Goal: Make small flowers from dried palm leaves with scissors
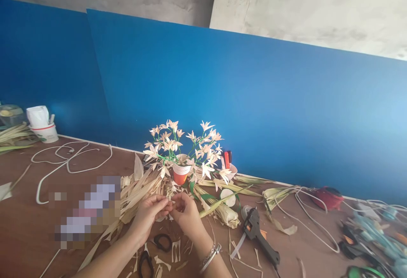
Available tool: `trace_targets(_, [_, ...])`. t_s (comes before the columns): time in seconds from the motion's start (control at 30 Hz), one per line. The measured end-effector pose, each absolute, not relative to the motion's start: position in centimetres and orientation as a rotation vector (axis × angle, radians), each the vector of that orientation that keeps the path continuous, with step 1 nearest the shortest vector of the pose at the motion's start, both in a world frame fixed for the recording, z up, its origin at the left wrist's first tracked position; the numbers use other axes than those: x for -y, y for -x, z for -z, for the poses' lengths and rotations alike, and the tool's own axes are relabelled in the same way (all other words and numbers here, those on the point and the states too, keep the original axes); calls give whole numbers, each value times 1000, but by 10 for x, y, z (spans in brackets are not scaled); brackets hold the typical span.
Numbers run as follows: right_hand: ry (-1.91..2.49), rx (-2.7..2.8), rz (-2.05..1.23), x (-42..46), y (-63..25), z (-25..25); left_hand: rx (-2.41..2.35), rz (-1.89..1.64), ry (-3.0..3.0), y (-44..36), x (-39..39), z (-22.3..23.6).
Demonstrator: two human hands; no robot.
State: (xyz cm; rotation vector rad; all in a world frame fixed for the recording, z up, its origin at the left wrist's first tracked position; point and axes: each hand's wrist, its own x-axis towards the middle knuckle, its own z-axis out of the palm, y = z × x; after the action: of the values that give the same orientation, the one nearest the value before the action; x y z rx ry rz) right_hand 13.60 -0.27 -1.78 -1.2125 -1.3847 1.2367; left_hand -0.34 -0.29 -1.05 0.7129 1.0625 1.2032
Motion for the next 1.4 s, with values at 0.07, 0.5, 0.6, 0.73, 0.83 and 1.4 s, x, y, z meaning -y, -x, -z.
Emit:
trace_targets(0.07, [1200,1221,-1382,4,-138,12,-1088,-1215,-722,4,2,12])
trace_targets(0.5, [1144,1017,-1511,1,-140,7,-1172,-1167,-786,0,6,10])
trace_targets(0.6, [1169,1081,-1453,4,-140,0,-1173,-1156,-792,1,6,10])
trace_targets(0.73, [1217,1349,-1196,8,-141,-7,-1157,-1148,-811,1,6,9])
trace_targets(0.83, [1224,1615,-905,9,-143,-8,-1150,-1138,-833,0,7,9])
trace_targets(1.4, [1291,1984,-323,11,-139,-2,-1198,-1063,-941,-3,8,13])
